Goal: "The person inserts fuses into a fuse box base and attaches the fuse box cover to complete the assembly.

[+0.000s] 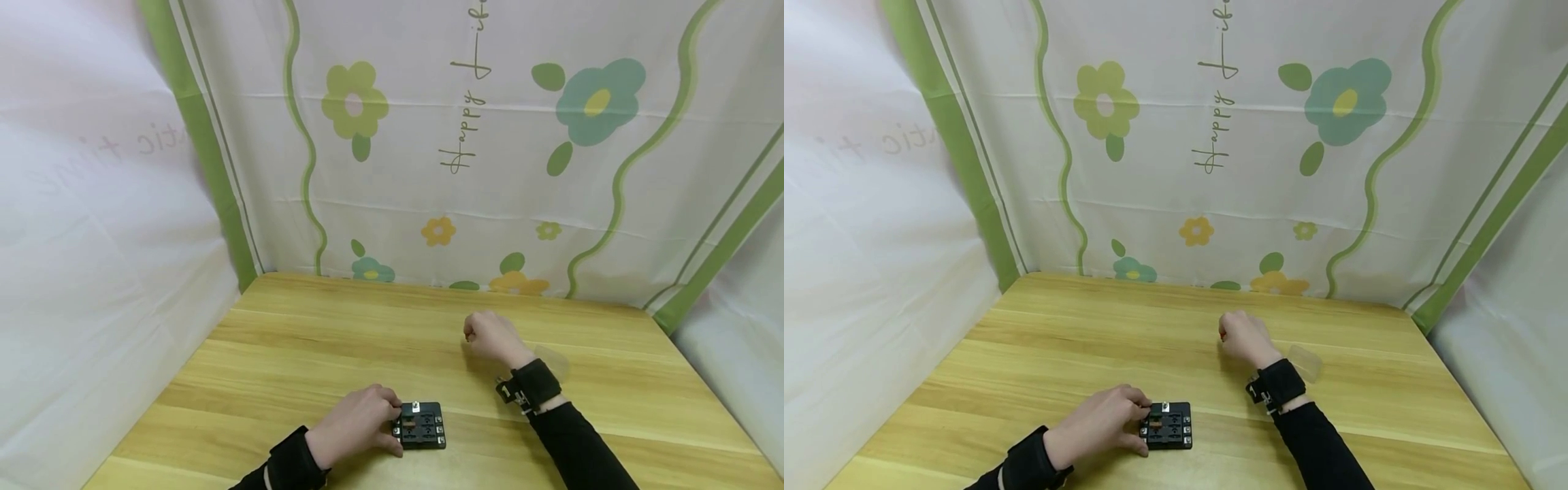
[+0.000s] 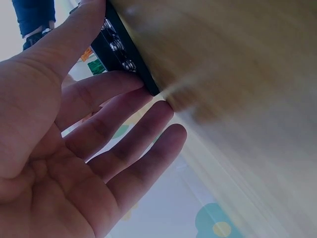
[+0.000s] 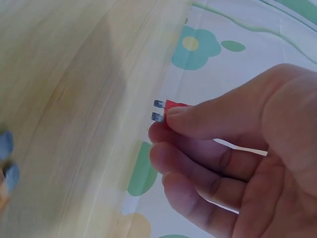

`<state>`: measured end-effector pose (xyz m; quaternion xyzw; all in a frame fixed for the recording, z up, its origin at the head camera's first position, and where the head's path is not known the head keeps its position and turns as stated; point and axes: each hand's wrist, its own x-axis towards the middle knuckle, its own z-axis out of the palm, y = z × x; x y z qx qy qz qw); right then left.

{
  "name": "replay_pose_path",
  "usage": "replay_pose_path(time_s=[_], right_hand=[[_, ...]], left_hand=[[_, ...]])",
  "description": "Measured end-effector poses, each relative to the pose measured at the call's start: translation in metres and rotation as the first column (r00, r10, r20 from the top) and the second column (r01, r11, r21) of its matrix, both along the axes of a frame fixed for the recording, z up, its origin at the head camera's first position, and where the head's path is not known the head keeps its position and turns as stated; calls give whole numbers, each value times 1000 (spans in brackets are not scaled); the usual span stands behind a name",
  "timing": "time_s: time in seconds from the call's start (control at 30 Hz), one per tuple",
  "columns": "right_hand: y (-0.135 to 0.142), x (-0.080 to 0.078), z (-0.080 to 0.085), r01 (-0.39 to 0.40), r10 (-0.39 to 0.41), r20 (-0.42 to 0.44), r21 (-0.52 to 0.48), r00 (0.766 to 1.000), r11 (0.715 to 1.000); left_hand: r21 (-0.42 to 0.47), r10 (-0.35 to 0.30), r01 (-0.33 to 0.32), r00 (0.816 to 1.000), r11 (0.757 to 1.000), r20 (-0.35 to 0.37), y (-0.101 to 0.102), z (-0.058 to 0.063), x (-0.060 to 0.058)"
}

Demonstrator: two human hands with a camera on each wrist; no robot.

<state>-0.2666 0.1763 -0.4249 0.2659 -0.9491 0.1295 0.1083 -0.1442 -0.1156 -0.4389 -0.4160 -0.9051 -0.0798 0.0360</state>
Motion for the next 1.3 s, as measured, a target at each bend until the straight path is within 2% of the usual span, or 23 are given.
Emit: replay_pose_path(time_s=[0.53,0.8,0.97,1.3], right_hand=[[-3,-2,8,8,-8,-27,-14,1000,1000],[-2,-2,11,-10,10,5,-14,1000,1000],[-1,-2,12,-30,30,-23,-3,999,1000],[0,3,6,-59,59,-76,-4,995,998]], left_hand=[[12,13,-13,1000,1000,4,0,3,-2],[16,2,-2,1000,1000,-5,0,5,-2],[14,0,0,1000,1000,-19,0,4,-2],[6,5,-5,1000,1000,4,0,0,2]])
